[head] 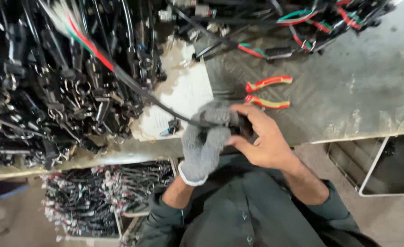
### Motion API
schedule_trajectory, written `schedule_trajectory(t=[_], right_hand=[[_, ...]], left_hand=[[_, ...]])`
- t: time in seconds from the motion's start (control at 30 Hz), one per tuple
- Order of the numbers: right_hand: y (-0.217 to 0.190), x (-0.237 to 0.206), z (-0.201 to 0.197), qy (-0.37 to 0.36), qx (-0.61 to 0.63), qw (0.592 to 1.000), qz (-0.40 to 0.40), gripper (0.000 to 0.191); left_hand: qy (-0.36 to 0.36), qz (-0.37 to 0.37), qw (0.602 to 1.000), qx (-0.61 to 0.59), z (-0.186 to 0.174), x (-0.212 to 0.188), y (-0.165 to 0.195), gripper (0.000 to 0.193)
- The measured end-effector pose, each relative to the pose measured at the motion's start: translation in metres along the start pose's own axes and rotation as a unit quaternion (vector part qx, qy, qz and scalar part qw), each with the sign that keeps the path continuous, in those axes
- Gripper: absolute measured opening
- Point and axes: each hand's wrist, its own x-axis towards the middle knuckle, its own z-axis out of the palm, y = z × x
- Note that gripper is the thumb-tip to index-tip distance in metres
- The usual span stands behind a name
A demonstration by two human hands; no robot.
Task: The person holds a black cable in a gloved hand and uses red-handled pliers to strip insulation from the wire ends, pulling off the cut insulation pieces. They work through the cable ends one at a time at a workbench covered with piles of similar wired connectors.
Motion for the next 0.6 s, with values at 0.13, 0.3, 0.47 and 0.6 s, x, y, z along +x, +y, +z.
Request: schedule_trajectory(t=[0.13,0.3,0.47,0.6], right_hand=[[0.007,-0.006,0.0,0.023,-0.058,0.996,-0.064,0.038],[0.022,-0.002,0.005,0.053,-0.026,0.996,-0.065,0.035],[0.019,-0.002,0.006,0.08,-0.061,0.986,-0.13,0.043],[0.017,-0.005,0.011,0.094,-0.089,0.985,-0.113,0.04]], left_hand=[[-0.038,-0.008,0.995,0.091,-0.015,0.009,0.006,0.033],[-0.041,-0.019,0.998,0.032,-0.014,0.013,0.007,0.042],[-0.031,-0.074,0.997,-0.007,-0.016,0.015,0.004,0.072],[-0.075,-0.057,0.995,0.027,-0.024,0.023,0.004,0.074]])
